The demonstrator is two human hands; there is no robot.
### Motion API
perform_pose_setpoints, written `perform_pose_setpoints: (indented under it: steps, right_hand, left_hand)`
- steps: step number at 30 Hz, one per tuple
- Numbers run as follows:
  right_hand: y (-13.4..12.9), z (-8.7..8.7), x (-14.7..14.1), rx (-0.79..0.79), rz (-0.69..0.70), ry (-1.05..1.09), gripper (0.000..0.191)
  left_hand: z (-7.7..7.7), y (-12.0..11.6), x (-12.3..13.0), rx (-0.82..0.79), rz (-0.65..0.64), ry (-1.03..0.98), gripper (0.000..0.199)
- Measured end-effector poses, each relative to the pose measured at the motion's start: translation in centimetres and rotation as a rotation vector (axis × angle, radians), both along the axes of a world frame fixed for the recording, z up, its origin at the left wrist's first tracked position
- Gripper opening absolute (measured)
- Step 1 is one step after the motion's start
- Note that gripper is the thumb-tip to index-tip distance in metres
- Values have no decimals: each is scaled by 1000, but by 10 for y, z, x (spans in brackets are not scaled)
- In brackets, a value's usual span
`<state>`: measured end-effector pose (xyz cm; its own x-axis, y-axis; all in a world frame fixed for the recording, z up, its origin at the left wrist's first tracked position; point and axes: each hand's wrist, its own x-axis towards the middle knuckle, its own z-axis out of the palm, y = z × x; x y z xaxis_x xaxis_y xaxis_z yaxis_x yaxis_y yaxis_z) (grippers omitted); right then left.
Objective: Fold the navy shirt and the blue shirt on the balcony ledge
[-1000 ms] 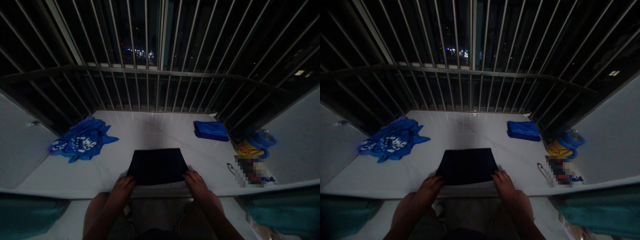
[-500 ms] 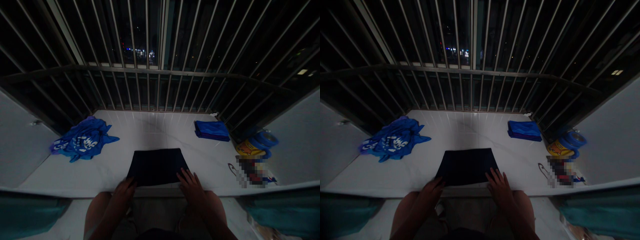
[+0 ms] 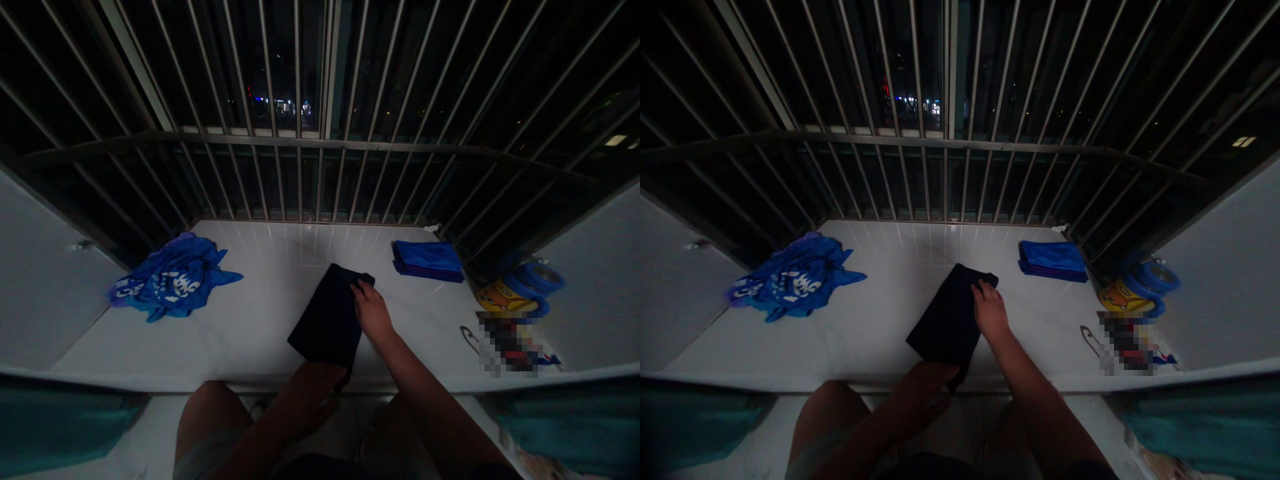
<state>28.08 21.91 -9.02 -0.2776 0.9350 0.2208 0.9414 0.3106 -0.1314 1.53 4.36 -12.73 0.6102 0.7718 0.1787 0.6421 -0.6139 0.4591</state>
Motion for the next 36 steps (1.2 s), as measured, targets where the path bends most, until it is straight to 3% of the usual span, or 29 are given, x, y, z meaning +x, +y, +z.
perform_pose_setpoints:
  steps: [2,4,7,9,12,14,17,19,21,24,27,30,33,36]
  right_hand:
    - [-36,-4,-13,-21,161,43,48]
    - [-80,-20,-17,-76,260,55,53]
    - [-135,-58,-13,-121,352,17,94]
    - [-153,-84,-8,-71,378,-23,104]
    - [-155,-109,0,57,364,-47,72]
    - [-150,-112,3,98,378,-26,59]
    - [-148,-94,7,11,436,53,56]
    - [-153,-71,9,-148,476,143,55]
    - [-159,-43,13,-353,475,276,55]
    - [-158,-3,21,-613,346,544,46]
    - [-128,21,22,-664,212,840,37]
    - [-76,29,12,-573,35,908,46]
    - [-30,28,-1,-516,-236,595,38]
    - [-11,20,-11,-485,-377,402,28]
  left_hand:
    - [7,20,-14,47,81,27,68]
    - [5,39,-37,86,165,89,71]
    - [-11,50,-68,105,152,174,92]
    - [-26,46,-78,122,115,227,102]
    - [-49,29,-77,177,151,306,82]
    - [-62,17,-73,212,202,333,68]
    - [-68,-1,-69,215,232,290,61]
    - [-59,-12,-68,190,233,197,50]
    - [-38,-20,-69,117,228,53,39]
    - [7,-17,-70,-108,234,-188,30]
    - [48,19,-65,-307,307,-352,22]
    - [67,84,-50,-336,415,-397,25]
    - [59,149,-29,-348,574,-247,21]
    - [39,187,-13,-352,636,-159,14]
